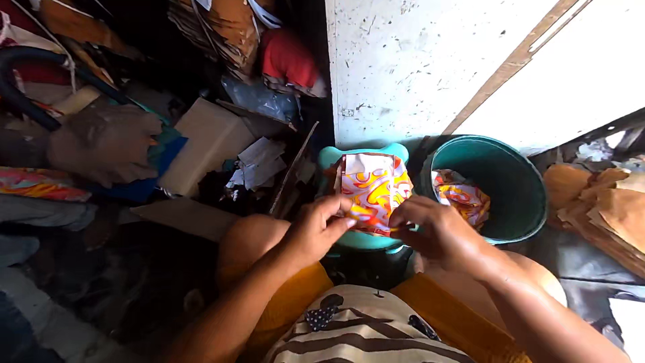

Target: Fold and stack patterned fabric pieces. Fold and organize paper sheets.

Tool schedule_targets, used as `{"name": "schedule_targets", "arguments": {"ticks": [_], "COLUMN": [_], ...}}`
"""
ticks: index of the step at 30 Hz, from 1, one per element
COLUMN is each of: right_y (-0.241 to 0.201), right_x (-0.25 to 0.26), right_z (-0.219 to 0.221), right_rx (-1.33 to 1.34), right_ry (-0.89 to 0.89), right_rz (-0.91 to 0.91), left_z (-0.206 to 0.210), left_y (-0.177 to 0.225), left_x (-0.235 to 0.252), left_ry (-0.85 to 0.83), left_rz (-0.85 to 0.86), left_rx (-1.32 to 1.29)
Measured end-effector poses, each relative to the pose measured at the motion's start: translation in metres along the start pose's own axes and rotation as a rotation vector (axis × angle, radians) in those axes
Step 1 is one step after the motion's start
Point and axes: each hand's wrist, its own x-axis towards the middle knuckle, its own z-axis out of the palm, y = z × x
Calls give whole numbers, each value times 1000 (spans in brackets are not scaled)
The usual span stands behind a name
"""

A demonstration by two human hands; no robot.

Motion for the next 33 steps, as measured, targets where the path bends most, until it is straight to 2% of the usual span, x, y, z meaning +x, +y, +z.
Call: {"name": "schedule_targets", "arguments": {"ticks": [4, 11, 15, 18, 24, 31, 33], "right_y": [2, 4, 19, 44, 94, 103, 105], "right_x": [-13, -13, 16, 50, 99, 118, 120], "right_z": [23, 22, 7, 3, 16, 20, 22], "right_rx": [33, 94, 193, 194, 45, -34, -50], "right_ry": [-60, -158, -160, -80, -1, 20, 1], "right_rz": [41, 64, 150, 269, 386, 488, 503], "left_z": [10, 10, 1, -3, -6, -5, -5], "left_y": [-14, -16, -11, -18, -50, -56, -57], "left_x": [-20, -29, -2, 37, 88, 99, 99], "left_ry": [5, -14, -13, 50, 177, 174, 192], "left_rz": [-15, -32, -199, -314, -378, -464, -426], "left_rx": [-31, 24, 65, 101, 185, 248, 298]}}
